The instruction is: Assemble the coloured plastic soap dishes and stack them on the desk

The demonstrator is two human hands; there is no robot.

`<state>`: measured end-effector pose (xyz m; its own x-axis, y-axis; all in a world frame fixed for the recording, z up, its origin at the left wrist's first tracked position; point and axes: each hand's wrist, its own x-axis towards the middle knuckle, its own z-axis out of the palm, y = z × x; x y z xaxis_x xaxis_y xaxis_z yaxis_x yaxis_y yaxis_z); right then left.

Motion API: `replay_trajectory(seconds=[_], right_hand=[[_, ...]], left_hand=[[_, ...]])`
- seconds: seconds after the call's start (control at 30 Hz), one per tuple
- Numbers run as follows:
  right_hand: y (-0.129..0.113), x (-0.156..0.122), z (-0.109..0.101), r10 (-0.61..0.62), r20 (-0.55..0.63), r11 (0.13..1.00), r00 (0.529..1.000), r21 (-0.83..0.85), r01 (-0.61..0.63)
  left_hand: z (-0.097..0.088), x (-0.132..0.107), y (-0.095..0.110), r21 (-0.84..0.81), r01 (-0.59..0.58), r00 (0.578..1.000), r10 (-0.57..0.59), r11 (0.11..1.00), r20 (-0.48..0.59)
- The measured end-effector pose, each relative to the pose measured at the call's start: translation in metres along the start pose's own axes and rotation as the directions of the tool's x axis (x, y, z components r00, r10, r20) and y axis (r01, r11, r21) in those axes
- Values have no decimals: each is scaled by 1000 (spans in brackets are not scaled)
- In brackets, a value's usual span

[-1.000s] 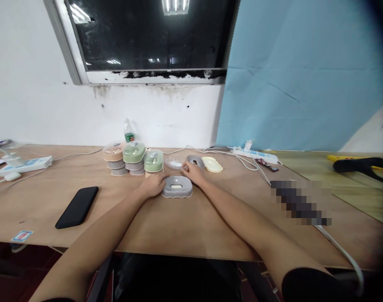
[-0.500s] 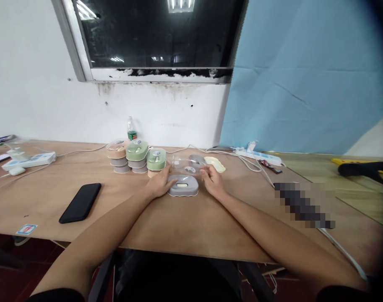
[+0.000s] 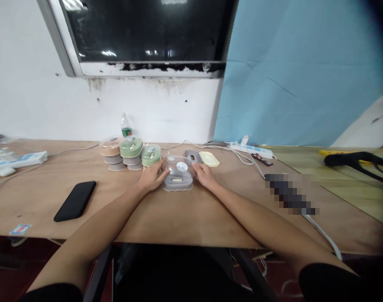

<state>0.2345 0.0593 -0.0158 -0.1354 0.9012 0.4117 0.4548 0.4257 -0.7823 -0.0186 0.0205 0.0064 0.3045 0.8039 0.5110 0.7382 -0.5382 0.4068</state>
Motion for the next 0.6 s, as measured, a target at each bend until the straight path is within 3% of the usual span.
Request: replay_trajectory(seconds=[0.1,0.23,0.6], right_hand=[[3,0,0,50,77,993,996,-110,-41],[9,3,0,9,197,968,980,-247,41],[14,6,-6,-69,325,964,943,-220,147]], left_hand=[[-2,-1,1,8,35,999,-35,999,-17],[-1,-1,0,38,24,987,-30,999,160],[-1,1,-5,27,42,975,-46,999,217]])
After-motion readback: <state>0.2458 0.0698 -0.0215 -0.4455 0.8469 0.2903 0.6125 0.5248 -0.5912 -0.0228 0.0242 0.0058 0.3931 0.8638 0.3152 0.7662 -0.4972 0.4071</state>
